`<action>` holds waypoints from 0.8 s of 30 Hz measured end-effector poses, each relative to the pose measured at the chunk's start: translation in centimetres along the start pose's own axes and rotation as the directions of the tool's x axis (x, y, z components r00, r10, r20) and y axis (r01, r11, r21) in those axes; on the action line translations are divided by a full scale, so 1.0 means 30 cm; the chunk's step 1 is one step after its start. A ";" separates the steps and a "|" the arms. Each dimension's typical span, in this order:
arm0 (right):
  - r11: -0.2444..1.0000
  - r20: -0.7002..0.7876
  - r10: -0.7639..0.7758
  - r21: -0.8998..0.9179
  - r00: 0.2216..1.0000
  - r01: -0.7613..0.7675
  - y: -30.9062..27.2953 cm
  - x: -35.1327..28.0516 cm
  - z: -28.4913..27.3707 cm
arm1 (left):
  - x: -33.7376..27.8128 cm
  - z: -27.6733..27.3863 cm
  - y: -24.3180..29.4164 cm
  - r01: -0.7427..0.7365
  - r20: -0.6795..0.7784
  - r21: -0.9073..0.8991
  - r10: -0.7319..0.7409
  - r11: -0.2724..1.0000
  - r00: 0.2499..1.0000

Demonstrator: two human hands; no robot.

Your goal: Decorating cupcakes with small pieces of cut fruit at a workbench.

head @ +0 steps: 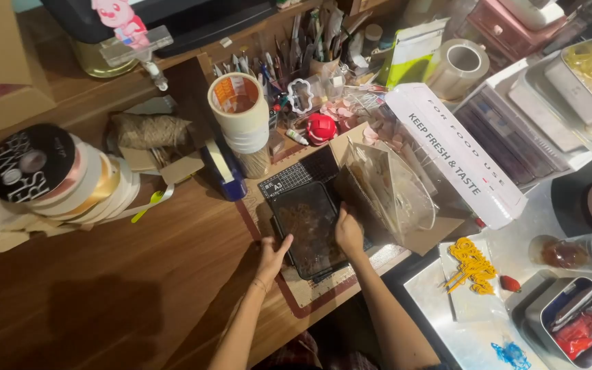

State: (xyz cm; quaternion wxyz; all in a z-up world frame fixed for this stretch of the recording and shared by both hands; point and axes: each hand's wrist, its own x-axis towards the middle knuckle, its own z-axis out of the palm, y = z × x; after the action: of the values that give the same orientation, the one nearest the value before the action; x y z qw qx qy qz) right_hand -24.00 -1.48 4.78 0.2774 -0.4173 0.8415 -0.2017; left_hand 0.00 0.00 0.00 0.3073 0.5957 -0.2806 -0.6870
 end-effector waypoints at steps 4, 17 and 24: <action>0.990 0.031 -0.141 0.010 0.989 0.141 -0.017 0.062 0.015 | -0.003 0.037 0.289 -0.448 0.010 0.644 0.578 0.620 0.816; 0.167 -0.102 0.666 0.986 0.739 -0.014 0.083 -0.367 0.138 | 0.533 0.195 0.474 -0.453 0.390 0.800 0.232 0.393 0.891; 0.345 -0.182 0.913 0.822 0.366 -0.452 0.093 -0.200 0.277 | 0.521 0.188 0.426 -0.612 0.338 0.702 0.586 0.364 0.736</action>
State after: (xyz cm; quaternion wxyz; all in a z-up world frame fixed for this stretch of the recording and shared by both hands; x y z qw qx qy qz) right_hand -17.38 4.10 -1.37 0.1656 0.2331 0.8431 -0.4555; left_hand -6.06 -20.08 0.27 0.2417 0.5124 -0.7491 -0.3434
